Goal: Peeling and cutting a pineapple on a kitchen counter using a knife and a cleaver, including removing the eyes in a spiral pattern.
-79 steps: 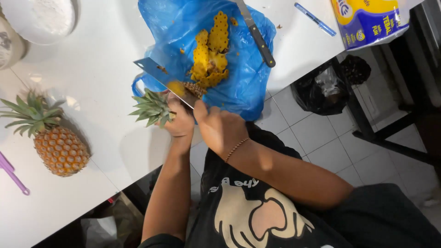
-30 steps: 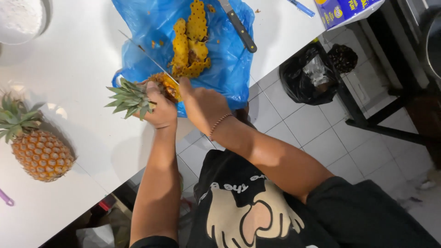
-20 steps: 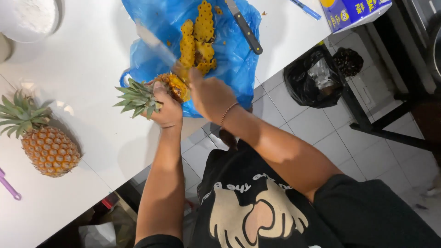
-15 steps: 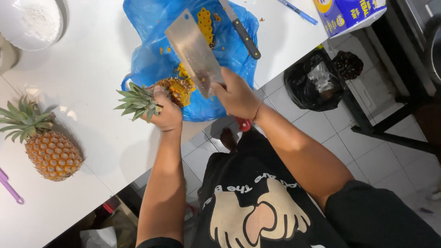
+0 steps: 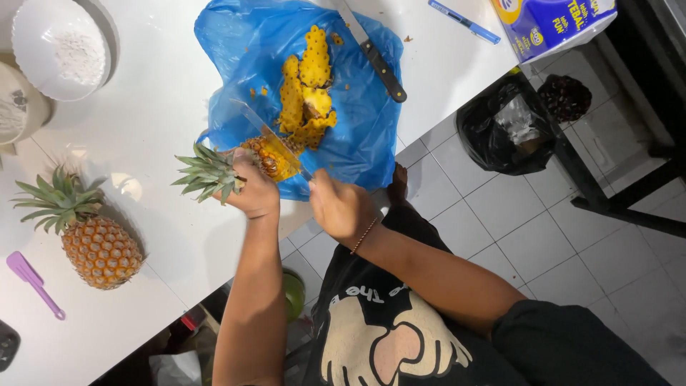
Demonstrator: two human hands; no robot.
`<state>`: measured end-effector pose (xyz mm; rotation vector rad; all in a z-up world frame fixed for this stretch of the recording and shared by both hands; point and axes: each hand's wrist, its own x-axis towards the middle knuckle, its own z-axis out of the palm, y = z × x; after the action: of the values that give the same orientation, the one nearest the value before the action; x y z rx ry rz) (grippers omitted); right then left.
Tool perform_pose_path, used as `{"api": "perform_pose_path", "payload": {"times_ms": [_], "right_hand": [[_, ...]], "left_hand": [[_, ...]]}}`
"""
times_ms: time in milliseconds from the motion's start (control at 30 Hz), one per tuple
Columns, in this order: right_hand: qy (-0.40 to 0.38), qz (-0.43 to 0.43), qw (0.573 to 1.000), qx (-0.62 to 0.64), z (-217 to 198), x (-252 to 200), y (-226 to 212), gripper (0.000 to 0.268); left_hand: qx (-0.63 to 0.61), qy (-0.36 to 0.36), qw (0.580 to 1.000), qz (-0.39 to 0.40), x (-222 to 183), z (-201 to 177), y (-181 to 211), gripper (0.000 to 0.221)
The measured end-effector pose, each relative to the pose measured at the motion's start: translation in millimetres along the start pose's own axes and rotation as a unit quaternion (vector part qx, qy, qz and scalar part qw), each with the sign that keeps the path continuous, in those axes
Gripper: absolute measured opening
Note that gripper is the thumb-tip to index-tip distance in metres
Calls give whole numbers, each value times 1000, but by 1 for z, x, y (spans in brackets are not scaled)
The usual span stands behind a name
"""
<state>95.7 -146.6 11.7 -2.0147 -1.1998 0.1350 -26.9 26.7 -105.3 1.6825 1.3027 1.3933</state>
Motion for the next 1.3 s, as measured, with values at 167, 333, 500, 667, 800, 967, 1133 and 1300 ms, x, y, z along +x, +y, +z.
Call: {"api": "perform_pose_path", "payload": {"times_ms": [167, 333, 500, 667, 800, 967, 1133, 1300], "right_hand": [[1, -12, 1000, 4, 7, 2, -3, 12], [13, -3, 1000, 20, 12, 10, -6, 15], [39, -45, 995, -74, 25, 30, -11, 19], [-41, -3, 998, -41, 22, -10, 14, 19], [-90, 17, 996, -11, 22, 20, 6, 28], [-265, 77, 960, -40, -19, 50, -27, 51], [-306, 131, 943, -29, -18, 56, -21, 49], [-357, 276, 887, 100, -51, 93, -43, 47]], "left_hand": [[-27, -33, 999, 32, 0, -5, -21, 58], [195, -59, 945, 256, -1, -11, -44, 30], [197, -56, 937, 283, -13, -18, -79, 27], [56, -22, 974, 218, -18, -19, -96, 36], [116, -8, 976, 185, -17, -1, -45, 42], [127, 124, 983, 44, -11, 15, 6, 30], [45, 69, 986, 142, -13, 23, -36, 70], [6, 77, 994, 76, -31, 2, -102, 103]]}}
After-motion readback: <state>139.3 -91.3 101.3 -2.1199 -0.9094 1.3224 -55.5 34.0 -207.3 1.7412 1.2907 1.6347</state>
